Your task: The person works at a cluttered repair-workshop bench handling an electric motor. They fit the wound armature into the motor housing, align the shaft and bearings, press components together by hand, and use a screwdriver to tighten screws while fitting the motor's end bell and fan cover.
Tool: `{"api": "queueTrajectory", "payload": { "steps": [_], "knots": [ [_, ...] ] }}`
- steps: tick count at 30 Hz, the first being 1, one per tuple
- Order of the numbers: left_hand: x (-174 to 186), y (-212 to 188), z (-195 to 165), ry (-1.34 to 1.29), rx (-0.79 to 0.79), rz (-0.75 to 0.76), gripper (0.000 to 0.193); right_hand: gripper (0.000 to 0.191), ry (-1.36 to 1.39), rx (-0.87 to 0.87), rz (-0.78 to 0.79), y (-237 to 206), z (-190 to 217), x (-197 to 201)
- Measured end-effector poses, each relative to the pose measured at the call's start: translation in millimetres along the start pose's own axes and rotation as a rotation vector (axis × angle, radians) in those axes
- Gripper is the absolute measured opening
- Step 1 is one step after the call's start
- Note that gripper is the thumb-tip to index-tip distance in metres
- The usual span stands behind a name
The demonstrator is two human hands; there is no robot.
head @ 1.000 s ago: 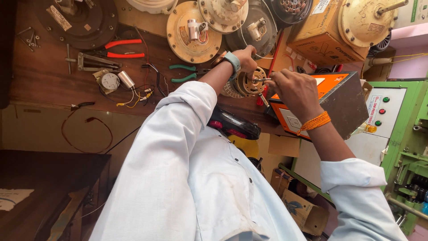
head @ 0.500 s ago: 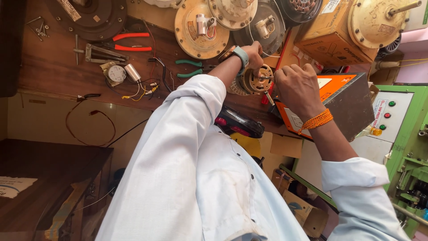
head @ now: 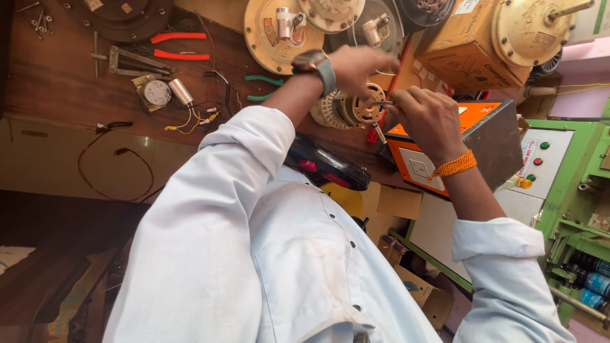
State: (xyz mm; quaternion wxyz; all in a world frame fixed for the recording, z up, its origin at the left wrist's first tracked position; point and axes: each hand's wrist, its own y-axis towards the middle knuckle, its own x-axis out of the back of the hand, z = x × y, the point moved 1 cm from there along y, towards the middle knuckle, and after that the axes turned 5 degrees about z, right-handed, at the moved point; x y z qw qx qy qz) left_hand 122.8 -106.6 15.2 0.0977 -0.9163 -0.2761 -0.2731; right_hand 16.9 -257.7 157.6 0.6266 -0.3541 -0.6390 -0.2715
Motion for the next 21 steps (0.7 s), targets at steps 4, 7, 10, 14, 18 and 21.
{"api": "queueTrajectory", "payload": {
  "steps": [4,7,10,14,18,21],
  "knots": [
    [-23,1,-21,0.176,-0.025,0.285,0.1,0.015,-0.134,0.143,0.048,3,-7,1],
    [-31,2,-23,0.242,-0.011,0.299,0.087,0.014,-0.307,0.124,0.148,4,-6,-6],
    [-28,5,-19,0.197,0.023,0.305,0.128,0.02,-0.383,0.053,0.212,6,-2,-13],
    [-24,7,-19,0.206,-0.004,0.3,0.138,0.036,-0.269,-0.047,0.225,4,-1,-13],
    [-27,6,-15,0.232,-0.056,0.256,0.14,0.025,-0.106,0.027,0.078,2,-2,-10],
    [-29,7,-8,0.206,-0.111,0.267,0.14,0.026,-0.085,-0.013,0.146,3,-2,-12]
  ]
}}
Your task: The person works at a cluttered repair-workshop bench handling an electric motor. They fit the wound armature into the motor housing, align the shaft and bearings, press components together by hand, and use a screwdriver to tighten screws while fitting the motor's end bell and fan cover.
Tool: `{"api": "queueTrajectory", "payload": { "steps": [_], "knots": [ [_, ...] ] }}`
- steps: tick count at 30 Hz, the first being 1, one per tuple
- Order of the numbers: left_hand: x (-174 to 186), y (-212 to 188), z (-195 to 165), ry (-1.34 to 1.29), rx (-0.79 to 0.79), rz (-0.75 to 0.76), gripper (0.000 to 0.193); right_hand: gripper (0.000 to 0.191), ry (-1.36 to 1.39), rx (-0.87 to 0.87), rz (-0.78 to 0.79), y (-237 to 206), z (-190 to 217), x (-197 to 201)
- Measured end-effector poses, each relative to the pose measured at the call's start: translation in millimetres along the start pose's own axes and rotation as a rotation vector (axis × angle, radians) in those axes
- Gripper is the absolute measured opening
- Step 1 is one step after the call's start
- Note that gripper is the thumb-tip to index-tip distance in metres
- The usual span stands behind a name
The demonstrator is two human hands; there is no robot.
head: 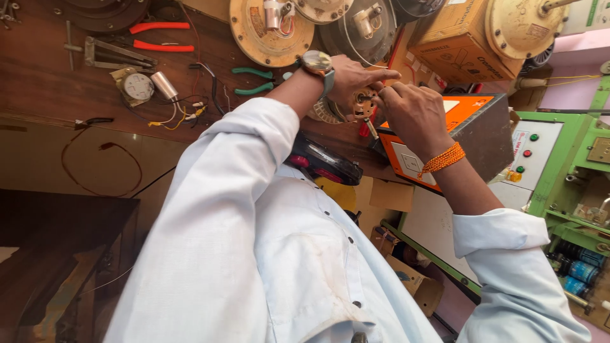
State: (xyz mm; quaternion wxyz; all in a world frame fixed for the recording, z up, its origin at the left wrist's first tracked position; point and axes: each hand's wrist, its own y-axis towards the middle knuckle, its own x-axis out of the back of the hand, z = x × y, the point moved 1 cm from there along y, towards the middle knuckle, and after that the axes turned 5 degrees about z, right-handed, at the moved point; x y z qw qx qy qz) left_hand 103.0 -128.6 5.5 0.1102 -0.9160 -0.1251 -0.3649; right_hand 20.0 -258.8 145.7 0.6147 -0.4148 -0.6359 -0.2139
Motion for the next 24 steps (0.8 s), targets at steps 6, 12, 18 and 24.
{"api": "queueTrajectory", "payload": {
  "steps": [6,12,18,24],
  "knots": [
    [1,0,7,-0.007,-0.025,0.014,0.137,0.026,0.017,-0.082,0.042,3,3,-3],
    [-1,1,6,0.005,0.028,0.056,0.135,0.019,0.178,-0.169,-0.001,2,8,-15],
    [-7,7,8,0.041,-0.05,-0.066,0.137,0.022,0.056,-0.201,-0.007,-1,19,-10],
    [-5,-7,26,0.015,0.047,-0.252,0.131,0.019,0.121,-0.24,-0.086,-1,19,1]
  ]
}}
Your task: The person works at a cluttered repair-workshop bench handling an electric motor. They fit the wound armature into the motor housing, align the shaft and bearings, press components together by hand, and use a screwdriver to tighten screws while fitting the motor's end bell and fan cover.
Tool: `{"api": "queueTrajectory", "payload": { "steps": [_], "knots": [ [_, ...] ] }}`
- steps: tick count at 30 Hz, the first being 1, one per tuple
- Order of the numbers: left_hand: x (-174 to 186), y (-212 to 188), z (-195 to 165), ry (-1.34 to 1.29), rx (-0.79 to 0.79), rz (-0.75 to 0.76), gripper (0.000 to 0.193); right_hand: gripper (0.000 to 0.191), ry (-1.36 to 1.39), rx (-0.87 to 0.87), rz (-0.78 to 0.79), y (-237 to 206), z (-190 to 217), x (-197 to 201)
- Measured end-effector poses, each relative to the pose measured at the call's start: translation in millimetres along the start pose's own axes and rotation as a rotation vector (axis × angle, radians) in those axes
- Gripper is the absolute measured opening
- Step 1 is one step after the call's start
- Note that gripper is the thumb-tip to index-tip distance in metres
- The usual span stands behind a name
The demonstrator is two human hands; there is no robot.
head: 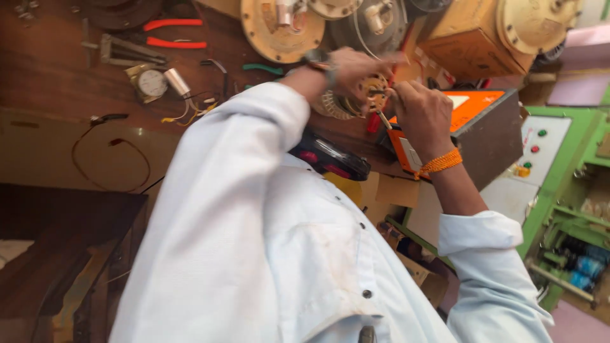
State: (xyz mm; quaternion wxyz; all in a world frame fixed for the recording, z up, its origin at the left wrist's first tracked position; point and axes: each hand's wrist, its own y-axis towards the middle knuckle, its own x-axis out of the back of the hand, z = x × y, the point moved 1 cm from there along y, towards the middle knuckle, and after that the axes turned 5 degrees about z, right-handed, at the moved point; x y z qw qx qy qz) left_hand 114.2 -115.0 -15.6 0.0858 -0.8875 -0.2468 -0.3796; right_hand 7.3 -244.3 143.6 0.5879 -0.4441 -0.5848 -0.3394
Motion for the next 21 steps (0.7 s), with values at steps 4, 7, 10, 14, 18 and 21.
{"api": "queueTrajectory", "payload": {
  "steps": [4,7,10,14,18,21],
  "knots": [
    [4,-30,25,-0.325,-0.063,-0.49,0.11,0.012,0.051,0.203,-0.033,-1,-8,7],
    [12,-39,43,-0.488,0.113,-0.37,0.072,0.009,-0.167,0.296,0.066,4,-16,9],
    [10,-39,45,-0.462,0.218,-0.362,0.074,0.006,-0.358,0.382,0.105,7,-21,10],
    [-3,-49,33,-0.593,0.047,-0.61,0.083,0.014,-0.445,0.44,0.115,14,-23,4],
    [-11,-48,23,-0.628,0.13,-0.67,0.082,0.036,-0.49,0.417,0.135,17,-22,-1],
    [-19,-40,14,-0.6,0.385,-0.512,0.075,0.043,-0.518,0.294,0.202,15,-22,0]
  ]
}}
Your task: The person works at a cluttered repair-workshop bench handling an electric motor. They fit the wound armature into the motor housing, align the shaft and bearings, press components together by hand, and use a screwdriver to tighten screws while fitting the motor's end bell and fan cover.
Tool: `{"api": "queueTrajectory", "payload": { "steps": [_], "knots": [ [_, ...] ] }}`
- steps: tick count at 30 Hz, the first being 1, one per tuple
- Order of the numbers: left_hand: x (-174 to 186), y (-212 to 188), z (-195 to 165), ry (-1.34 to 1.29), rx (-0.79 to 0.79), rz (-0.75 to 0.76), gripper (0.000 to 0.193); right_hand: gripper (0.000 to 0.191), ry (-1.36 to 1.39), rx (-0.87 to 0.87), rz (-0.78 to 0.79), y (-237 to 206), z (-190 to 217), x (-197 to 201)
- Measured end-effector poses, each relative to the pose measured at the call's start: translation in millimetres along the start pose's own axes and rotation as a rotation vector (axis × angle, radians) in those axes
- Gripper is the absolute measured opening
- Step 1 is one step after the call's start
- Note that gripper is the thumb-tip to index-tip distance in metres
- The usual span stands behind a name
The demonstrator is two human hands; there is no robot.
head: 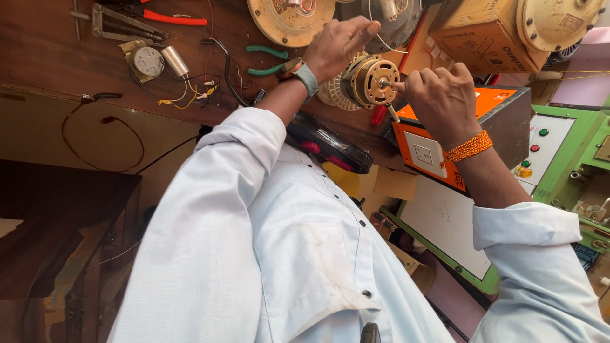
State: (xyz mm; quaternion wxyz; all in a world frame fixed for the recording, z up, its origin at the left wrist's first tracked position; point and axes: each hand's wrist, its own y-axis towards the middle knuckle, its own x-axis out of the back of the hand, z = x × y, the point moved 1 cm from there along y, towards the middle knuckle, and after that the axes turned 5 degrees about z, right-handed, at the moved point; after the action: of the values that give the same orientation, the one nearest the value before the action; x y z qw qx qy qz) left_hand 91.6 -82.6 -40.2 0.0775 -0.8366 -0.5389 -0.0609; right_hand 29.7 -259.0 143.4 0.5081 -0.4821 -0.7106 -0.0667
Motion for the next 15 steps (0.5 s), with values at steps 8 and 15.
{"api": "queueTrajectory", "payload": {
  "steps": [8,15],
  "knots": [
    [-19,19,-1,0.179,0.222,0.186,0.075,0.022,0.124,0.091,-0.147,-5,-2,12],
    [-35,25,-13,0.325,0.393,0.262,0.08,0.009,0.124,0.089,-0.135,-8,0,10]
  ]
}}
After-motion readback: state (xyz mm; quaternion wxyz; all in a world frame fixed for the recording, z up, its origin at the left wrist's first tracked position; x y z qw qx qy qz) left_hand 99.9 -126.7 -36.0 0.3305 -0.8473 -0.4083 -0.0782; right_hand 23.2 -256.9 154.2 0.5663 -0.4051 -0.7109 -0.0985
